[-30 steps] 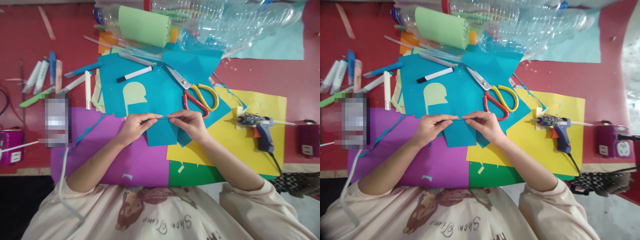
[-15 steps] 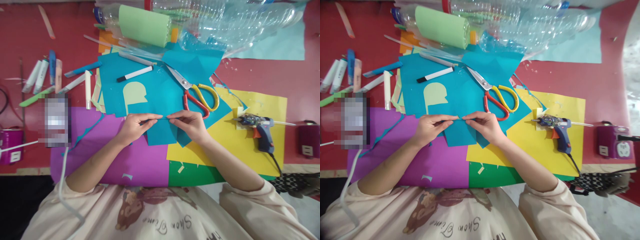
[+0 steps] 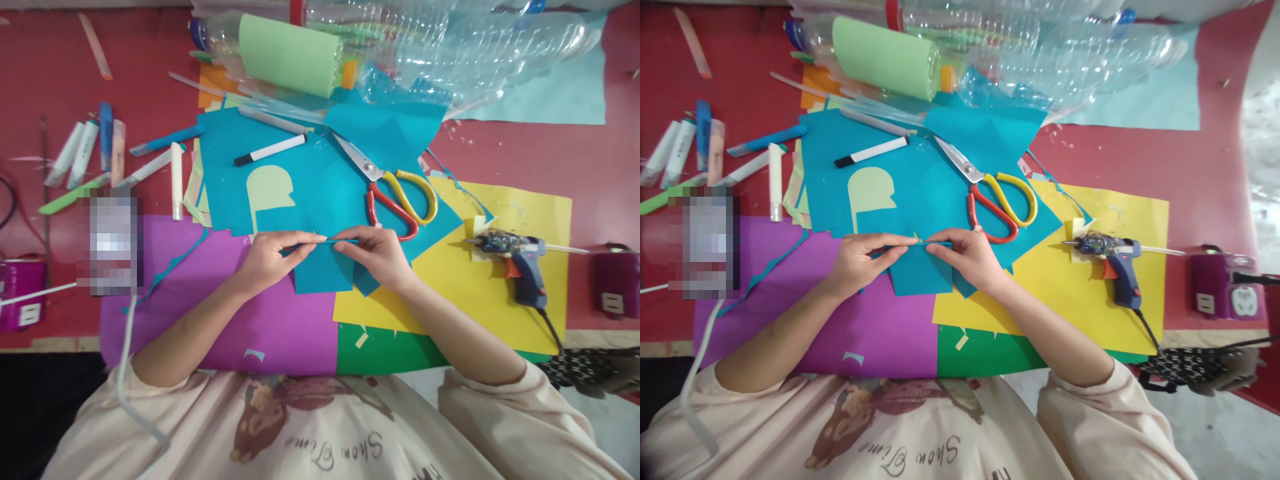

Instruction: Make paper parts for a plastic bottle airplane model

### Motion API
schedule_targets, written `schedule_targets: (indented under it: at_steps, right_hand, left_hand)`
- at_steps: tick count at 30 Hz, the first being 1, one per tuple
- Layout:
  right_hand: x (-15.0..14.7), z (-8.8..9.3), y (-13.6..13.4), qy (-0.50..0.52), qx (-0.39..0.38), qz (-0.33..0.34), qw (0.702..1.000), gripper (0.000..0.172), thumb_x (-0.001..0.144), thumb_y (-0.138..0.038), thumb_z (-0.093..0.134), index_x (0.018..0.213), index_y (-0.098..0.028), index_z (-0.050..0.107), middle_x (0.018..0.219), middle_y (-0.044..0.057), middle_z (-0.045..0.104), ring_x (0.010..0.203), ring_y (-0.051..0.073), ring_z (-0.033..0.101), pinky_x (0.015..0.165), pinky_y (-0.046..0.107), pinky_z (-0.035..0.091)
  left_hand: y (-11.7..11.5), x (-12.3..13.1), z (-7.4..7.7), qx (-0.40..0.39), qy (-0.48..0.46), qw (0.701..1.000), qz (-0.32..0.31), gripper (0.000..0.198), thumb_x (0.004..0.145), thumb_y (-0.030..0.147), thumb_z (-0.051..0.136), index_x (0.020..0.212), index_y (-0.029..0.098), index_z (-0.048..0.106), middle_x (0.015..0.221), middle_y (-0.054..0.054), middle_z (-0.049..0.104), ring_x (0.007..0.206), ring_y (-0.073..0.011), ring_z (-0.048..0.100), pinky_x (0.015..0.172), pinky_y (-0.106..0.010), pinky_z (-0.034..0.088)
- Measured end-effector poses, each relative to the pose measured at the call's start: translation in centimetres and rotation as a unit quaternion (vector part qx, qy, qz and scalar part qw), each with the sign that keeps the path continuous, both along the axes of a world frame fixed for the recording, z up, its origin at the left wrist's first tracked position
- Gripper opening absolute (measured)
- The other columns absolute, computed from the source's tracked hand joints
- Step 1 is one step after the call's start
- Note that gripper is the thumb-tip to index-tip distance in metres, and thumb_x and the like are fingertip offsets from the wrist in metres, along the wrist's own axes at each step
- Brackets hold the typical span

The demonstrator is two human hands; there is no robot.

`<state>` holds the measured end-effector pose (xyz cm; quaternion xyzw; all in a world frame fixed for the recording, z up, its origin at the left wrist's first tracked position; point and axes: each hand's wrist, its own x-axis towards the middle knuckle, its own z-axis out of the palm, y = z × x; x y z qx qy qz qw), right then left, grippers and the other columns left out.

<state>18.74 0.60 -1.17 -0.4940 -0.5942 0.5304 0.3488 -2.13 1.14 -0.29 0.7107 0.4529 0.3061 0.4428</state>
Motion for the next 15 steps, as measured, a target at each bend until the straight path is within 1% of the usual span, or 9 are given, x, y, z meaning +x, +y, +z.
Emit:
schedule_targets:
  at_steps: [5, 7, 9, 10, 12, 15]
  right_hand:
    - [-0.14, 0.27, -0.08, 0.003, 0.003, -0.007, 1.0, 0.031, 0.077, -0.05, 0.07, 0.076, -0.019, 0.076, 0.072, 0.003, 0.073, 0.057, 0.012, 0.058, 0.052, 0.025, 0.045]
    - [-0.15, 0.28, -0.11, 0.0, 0.009, -0.009, 1.0, 0.031, 0.077, -0.049, 0.07, 0.076, -0.019, 0.076, 0.072, 0.003, 0.073, 0.057, 0.012, 0.057, 0.052, 0.025, 0.044]
    - [-0.1, 0.24, -0.12, -0.006, 0.018, -0.013, 1.0, 0.03, 0.077, -0.049, 0.07, 0.076, -0.019, 0.076, 0.071, 0.003, 0.072, 0.055, 0.011, 0.055, 0.05, 0.024, 0.042]
    - [-0.08, 0.22, -0.13, -0.011, 0.02, -0.016, 1.0, 0.03, 0.077, -0.048, 0.07, 0.075, -0.019, 0.076, 0.068, 0.003, 0.071, 0.053, 0.01, 0.052, 0.049, 0.024, 0.04]
    - [-0.02, 0.19, -0.13, -0.023, 0.021, -0.02, 0.999, 0.031, 0.078, -0.048, 0.07, 0.075, -0.018, 0.076, 0.062, 0.002, 0.068, 0.049, 0.009, 0.046, 0.046, 0.024, 0.036]
    - [0.02, 0.25, -0.1, -0.021, 0.017, -0.023, 0.999, 0.032, 0.077, -0.048, 0.07, 0.071, -0.017, 0.076, 0.058, 0.001, 0.065, 0.047, 0.008, 0.04, 0.044, 0.023, 0.033]
  left_hand:
    - [0.19, 0.09, 0.12, -0.048, 0.001, 0.999, 0.007, 0.027, 0.086, 0.041, 0.061, 0.096, 0.021, 0.077, 0.097, -0.004, 0.078, 0.086, -0.0174, 0.072, 0.067, -0.02, 0.054]
    - [0.27, 0.05, 0.1, -0.056, 0.002, 0.998, 0.004, 0.03, 0.085, 0.044, 0.062, 0.095, 0.021, 0.077, 0.094, -0.005, 0.078, 0.074, -0.0149, 0.071, 0.058, -0.019, 0.05]
    - [0.32, -0.01, 0.04, -0.059, 0.007, 0.998, 0.003, 0.032, 0.085, 0.046, 0.062, 0.095, 0.021, 0.078, 0.092, -0.005, 0.078, 0.057, -0.011, 0.064, 0.049, -0.019, 0.045]
    - [0.32, -0.04, 0.0, -0.057, 0.008, 0.998, 0.002, 0.032, 0.085, 0.046, 0.062, 0.095, 0.021, 0.078, 0.092, -0.005, 0.078, 0.053, -0.0099, 0.061, 0.046, -0.02, 0.042]
    - [0.3, -0.05, -0.03, -0.053, 0.005, 0.999, 0.0, 0.031, 0.085, 0.045, 0.062, 0.096, 0.021, 0.078, 0.093, -0.005, 0.078, 0.057, -0.0108, 0.063, 0.048, -0.02, 0.043]
    - [0.26, 0.0, 0.0, -0.048, 0.003, 0.999, -0.004, 0.03, 0.086, 0.045, 0.062, 0.096, 0.022, 0.078, 0.095, -0.004, 0.078, 0.073, -0.0149, 0.07, 0.057, -0.02, 0.047]
